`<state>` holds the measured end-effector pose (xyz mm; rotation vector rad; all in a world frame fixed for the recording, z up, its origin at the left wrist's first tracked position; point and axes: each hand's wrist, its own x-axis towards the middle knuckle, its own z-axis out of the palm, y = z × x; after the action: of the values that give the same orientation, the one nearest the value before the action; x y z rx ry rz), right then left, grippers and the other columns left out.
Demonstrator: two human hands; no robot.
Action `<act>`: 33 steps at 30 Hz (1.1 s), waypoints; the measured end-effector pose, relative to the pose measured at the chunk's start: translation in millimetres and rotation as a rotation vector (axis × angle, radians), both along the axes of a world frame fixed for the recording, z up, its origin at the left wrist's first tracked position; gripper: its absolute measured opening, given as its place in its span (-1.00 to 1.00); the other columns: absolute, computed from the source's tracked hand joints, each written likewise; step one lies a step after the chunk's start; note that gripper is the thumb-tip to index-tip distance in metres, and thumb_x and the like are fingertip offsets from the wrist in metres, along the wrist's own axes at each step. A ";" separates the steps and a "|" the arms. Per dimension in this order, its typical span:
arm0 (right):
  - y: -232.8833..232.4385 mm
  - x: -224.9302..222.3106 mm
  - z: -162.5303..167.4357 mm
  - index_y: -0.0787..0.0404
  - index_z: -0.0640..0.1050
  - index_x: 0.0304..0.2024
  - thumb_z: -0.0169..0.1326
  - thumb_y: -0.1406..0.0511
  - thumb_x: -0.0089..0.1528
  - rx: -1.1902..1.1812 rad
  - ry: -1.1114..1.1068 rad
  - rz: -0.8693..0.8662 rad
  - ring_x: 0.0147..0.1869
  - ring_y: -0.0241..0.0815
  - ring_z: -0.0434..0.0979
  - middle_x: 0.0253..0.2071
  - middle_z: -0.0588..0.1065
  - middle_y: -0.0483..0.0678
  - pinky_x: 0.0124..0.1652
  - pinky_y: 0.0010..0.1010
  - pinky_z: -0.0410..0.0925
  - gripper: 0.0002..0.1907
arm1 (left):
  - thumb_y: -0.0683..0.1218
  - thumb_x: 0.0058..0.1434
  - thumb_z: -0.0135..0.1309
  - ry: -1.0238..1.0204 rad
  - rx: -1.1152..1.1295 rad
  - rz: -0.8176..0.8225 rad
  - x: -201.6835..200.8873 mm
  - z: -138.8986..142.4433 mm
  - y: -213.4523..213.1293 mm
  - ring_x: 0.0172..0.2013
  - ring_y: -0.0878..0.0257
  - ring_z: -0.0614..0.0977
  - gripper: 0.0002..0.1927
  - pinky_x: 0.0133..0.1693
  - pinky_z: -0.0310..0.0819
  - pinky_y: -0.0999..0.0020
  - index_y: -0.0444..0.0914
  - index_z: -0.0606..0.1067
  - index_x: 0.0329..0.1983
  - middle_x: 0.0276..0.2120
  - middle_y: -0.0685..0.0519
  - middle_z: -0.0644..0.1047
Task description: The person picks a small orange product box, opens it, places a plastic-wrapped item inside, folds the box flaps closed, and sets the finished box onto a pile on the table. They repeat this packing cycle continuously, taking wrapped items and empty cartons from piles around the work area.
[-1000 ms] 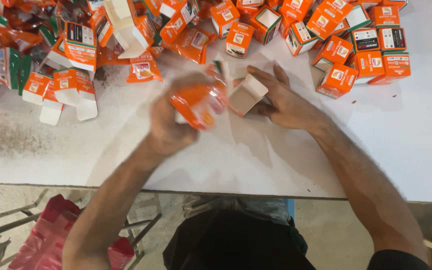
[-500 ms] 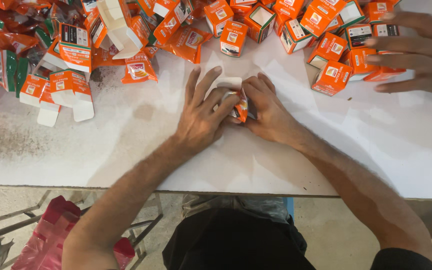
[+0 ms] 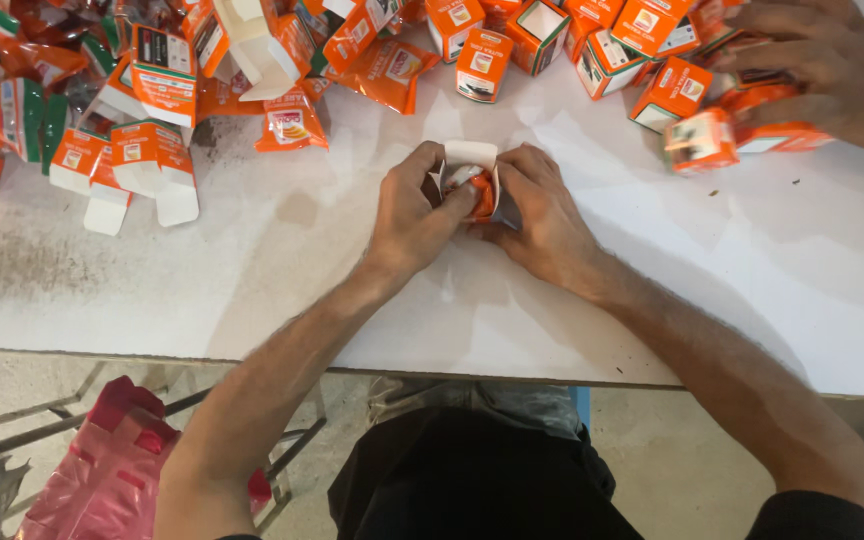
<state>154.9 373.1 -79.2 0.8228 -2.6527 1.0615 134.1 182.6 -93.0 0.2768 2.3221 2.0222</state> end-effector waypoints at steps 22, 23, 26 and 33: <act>-4.3 11.1 4.2 0.29 0.50 0.06 0.35 0.46 0.06 0.066 0.200 -0.004 0.34 0.21 0.42 0.21 0.48 0.16 0.21 -0.03 0.34 -0.48 | -0.24 0.23 0.19 -0.276 0.228 -0.227 -28.4 6.6 -20.1 -0.54 0.32 0.54 -0.89 -0.52 0.38 0.38 -0.37 0.49 -0.25 -0.41 -0.02 0.57; -4.9 11.1 4.2 0.28 0.51 0.03 0.36 0.45 0.07 0.044 0.190 -0.015 0.34 0.21 0.42 0.21 0.48 0.17 0.20 -0.04 0.35 -0.51 | -0.25 0.24 0.19 -0.217 0.147 -0.212 -29.0 6.2 -16.2 -0.50 0.32 0.52 -0.89 -0.48 0.38 0.35 -0.40 0.51 -0.24 -0.40 -0.04 0.56; -5.9 10.6 3.3 0.26 0.51 -0.04 0.37 0.44 0.07 0.019 0.188 -0.044 0.31 0.19 0.48 0.19 0.50 0.12 0.17 -0.07 0.39 -0.57 | -0.27 0.30 0.12 0.081 -0.043 -0.167 -19.8 9.4 -9.1 -0.33 0.28 0.56 -0.87 -0.30 0.47 0.31 -0.44 0.54 -0.13 -0.31 -0.07 0.57; -3.3 11.7 -3.0 0.27 0.28 0.01 0.28 0.48 0.09 -0.097 -0.034 -0.121 0.15 0.23 0.58 0.07 0.53 0.15 0.03 -0.08 0.47 -0.46 | -0.21 0.14 0.26 0.823 -0.304 -0.361 0.6 17.4 -34.5 0.24 -0.13 0.53 -0.55 0.21 0.50 0.10 -0.40 0.47 0.10 0.20 -0.25 0.48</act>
<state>166.7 369.9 -82.3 0.6224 -2.6168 1.1717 134.7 148.1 -75.6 1.6201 2.6362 1.5024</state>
